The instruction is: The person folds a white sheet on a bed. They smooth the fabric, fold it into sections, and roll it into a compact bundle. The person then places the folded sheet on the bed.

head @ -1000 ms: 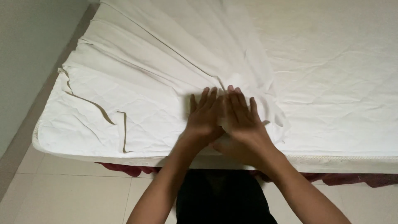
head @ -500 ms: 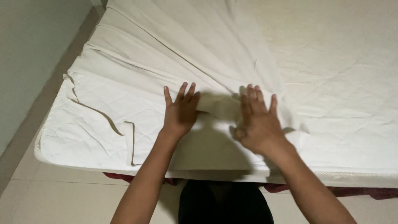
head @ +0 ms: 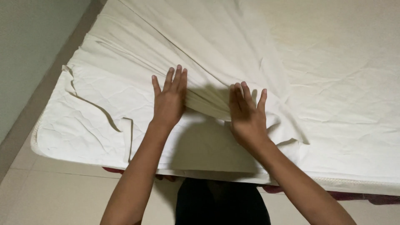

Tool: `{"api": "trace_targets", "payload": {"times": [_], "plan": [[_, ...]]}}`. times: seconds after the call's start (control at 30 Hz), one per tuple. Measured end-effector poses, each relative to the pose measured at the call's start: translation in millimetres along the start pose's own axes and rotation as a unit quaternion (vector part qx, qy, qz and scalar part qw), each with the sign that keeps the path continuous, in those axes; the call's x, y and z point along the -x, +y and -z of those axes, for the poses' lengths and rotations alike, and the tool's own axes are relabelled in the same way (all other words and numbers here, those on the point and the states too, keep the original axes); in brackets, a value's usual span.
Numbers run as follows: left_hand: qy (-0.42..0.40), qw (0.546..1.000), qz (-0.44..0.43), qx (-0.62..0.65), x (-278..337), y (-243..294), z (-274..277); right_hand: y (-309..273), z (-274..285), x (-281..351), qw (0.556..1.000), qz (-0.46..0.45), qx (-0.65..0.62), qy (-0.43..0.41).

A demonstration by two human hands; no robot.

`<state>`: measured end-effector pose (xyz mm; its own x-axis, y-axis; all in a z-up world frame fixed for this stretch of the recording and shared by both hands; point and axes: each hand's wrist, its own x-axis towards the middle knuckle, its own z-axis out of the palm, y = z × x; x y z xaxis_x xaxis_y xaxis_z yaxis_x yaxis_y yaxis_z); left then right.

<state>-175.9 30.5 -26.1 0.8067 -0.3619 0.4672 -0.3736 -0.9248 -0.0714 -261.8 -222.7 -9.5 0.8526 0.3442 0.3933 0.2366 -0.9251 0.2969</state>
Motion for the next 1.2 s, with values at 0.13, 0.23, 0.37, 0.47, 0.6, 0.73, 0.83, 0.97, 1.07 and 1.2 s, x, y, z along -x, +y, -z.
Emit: {"api": "trace_targets", "payload": {"times": [0.13, 0.23, 0.37, 0.47, 0.6, 0.73, 0.83, 0.97, 1.07, 1.2], "plan": [[-0.042, 0.994, -0.004, 0.101, -2.7, 34.4, 32.8, 25.1, 13.8, 11.0, 0.989, -0.040, -0.138, -0.014], [-0.042, 0.994, -0.007, 0.096, 4.0, 64.5, 42.9, 46.4, 25.9, 22.6, 0.970, -0.077, -0.229, 0.009], [-0.043, 0.996, -0.075, 0.002, 15.0, 114.5, 44.6, 73.6, 19.2, 56.4, 0.977, -0.124, -0.156, -0.079], [0.038, 0.991, -0.122, 0.026, 29.0, 152.5, 46.4, 95.0, 23.2, 83.4, 0.972, -0.158, -0.145, -0.096], [0.102, 0.975, -0.146, 0.136, 37.7, 199.3, 45.2, 114.8, 36.4, 113.6, 0.952, -0.212, -0.199, -0.099], [0.095, 0.979, -0.134, 0.118, 41.4, 220.0, 38.5, 129.6, 23.2, 133.8, 0.956, -0.222, -0.163, -0.102], [0.138, 0.971, -0.142, 0.133, 43.7, 216.0, 29.5, 130.1, 26.6, 130.4, 0.959, -0.205, -0.163, -0.104], [0.083, 0.975, -0.129, 0.163, 43.1, 203.4, 46.4, 121.3, 44.9, 112.1, 0.952, -0.169, -0.212, -0.143], [0.018, 0.976, -0.112, 0.187, 40.7, 191.2, 75.5, 108.3, 64.4, 96.3, 0.946, -0.148, -0.221, -0.185], [-0.014, 0.963, -0.102, 0.251, 48.1, 150.8, 89.2, 93.8, 93.2, 79.2, 0.938, -0.086, -0.258, -0.217]]}}
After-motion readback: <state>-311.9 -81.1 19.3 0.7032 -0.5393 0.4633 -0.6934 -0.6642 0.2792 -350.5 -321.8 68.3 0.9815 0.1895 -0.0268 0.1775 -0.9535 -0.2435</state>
